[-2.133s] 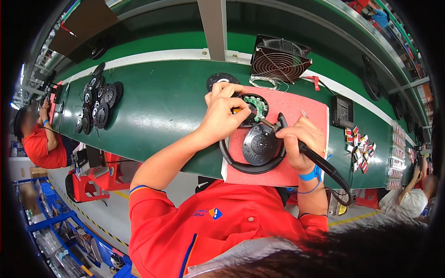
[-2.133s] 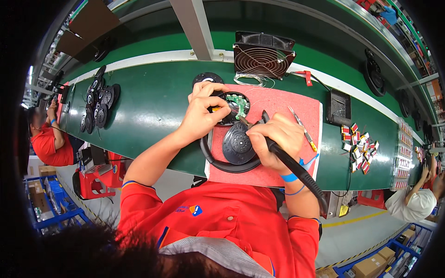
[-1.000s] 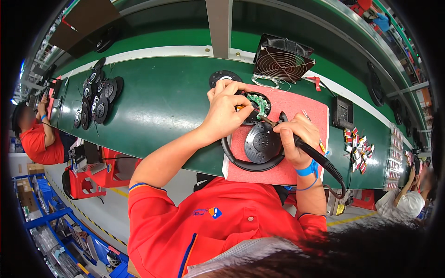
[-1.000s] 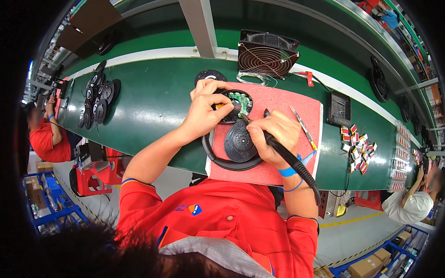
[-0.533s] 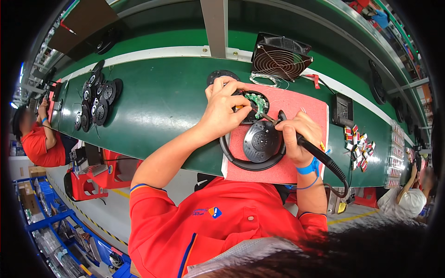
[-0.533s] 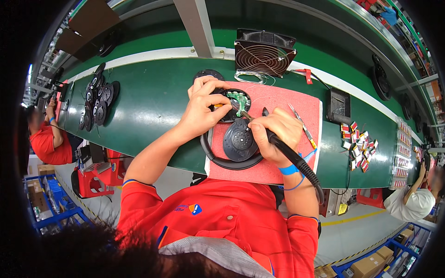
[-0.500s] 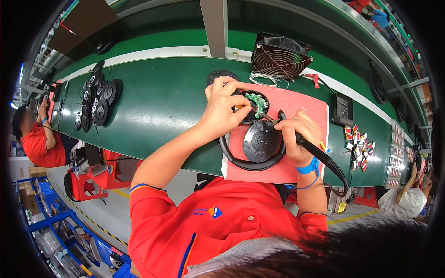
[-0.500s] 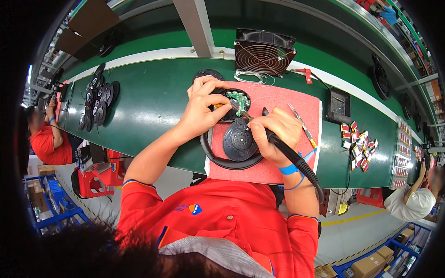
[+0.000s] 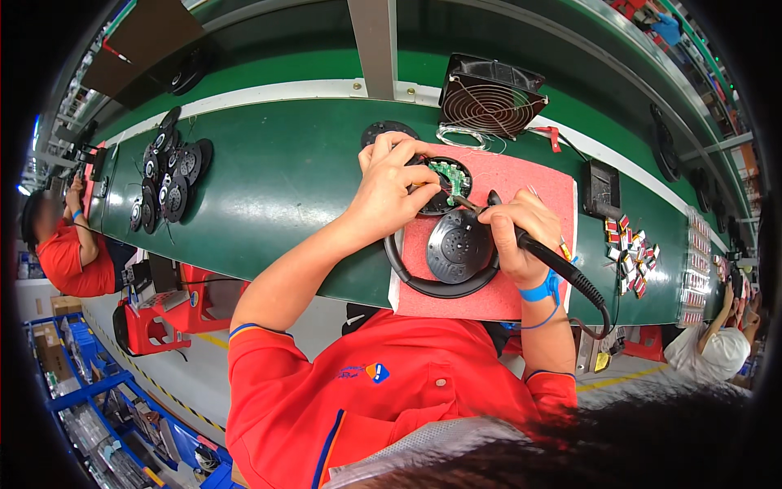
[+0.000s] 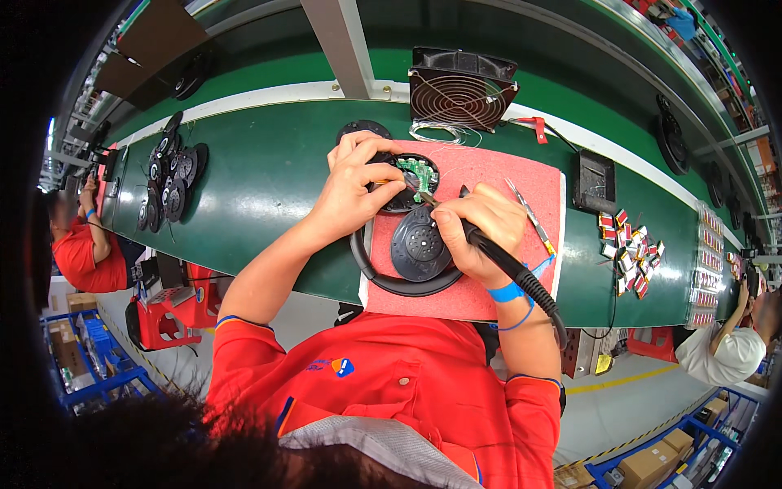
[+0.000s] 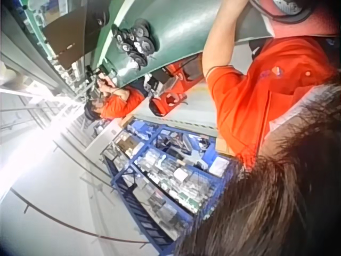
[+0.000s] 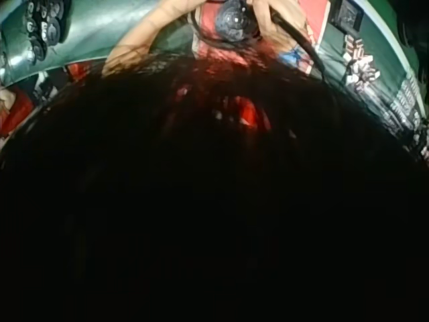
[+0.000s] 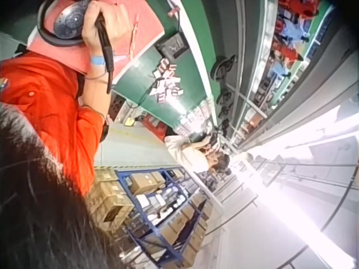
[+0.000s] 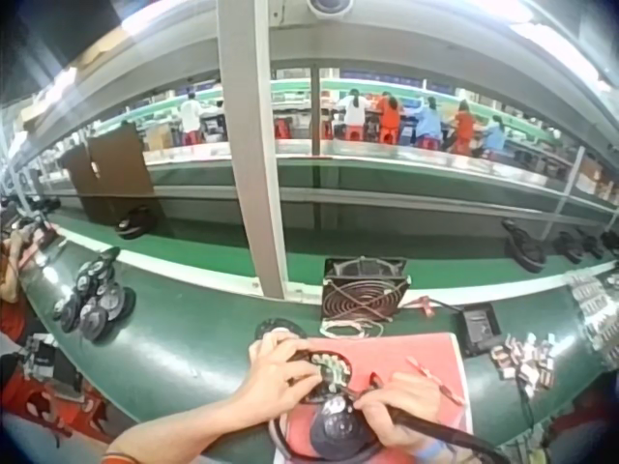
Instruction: Soldering electronic components onto a circuit board of a device on an assembly line.
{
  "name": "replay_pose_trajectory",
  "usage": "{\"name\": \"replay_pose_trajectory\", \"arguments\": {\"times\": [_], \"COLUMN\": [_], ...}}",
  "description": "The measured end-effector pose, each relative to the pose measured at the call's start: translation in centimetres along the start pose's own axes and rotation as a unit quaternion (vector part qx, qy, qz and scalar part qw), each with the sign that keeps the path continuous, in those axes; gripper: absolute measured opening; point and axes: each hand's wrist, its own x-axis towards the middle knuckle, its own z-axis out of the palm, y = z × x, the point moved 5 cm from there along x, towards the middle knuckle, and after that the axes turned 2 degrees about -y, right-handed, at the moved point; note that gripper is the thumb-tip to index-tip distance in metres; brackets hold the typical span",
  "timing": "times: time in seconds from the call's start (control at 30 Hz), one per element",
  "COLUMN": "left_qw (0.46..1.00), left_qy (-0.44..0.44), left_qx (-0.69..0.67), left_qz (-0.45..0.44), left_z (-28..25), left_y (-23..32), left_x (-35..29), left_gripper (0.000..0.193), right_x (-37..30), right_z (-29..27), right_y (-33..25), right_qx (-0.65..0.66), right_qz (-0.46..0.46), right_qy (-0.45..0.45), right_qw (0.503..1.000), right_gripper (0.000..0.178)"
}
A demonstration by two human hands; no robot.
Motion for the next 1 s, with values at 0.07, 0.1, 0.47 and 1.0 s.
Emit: {"name": "replay_pose_trajectory", "arguments": {"times": [0.07, 0.1, 0.47, 1.0], "left_qw": [1.000, 1.000, 1.000, 0.999], "left_qy": [-0.007, -0.007, 0.001, 0.008], "left_qx": [-0.005, -0.005, 0.008, 0.019], "left_qz": [0.003, 0.003, 0.010, 0.027], "left_z": [0.0, 0.0, 0.0, -0.2], "left_y": [0.0, 0.0, 0.2, -0.1], "left_x": [0.0, 0.0, 0.0, 0.0], "left_gripper": [0.007, 0.007, 0.008, 0.008], "right_x": [0.0, 0.1, 0.0, -2.3], "right_z": [0.0, 0.0, 0.0, -1.4], "right_y": [0.0, 0.0, 0.0, 0.8], "right_qx": [0.001, 0.000, 0.000, 0.038], "right_qz": [0.000, -0.002, -0.009, 0.099], "right_qy": [0.000, -0.001, -0.002, 0.016], "right_qw": [1.000, 1.000, 1.000, 0.994], "right_gripper": [0.016, 0.016, 0.016, 0.047]}}
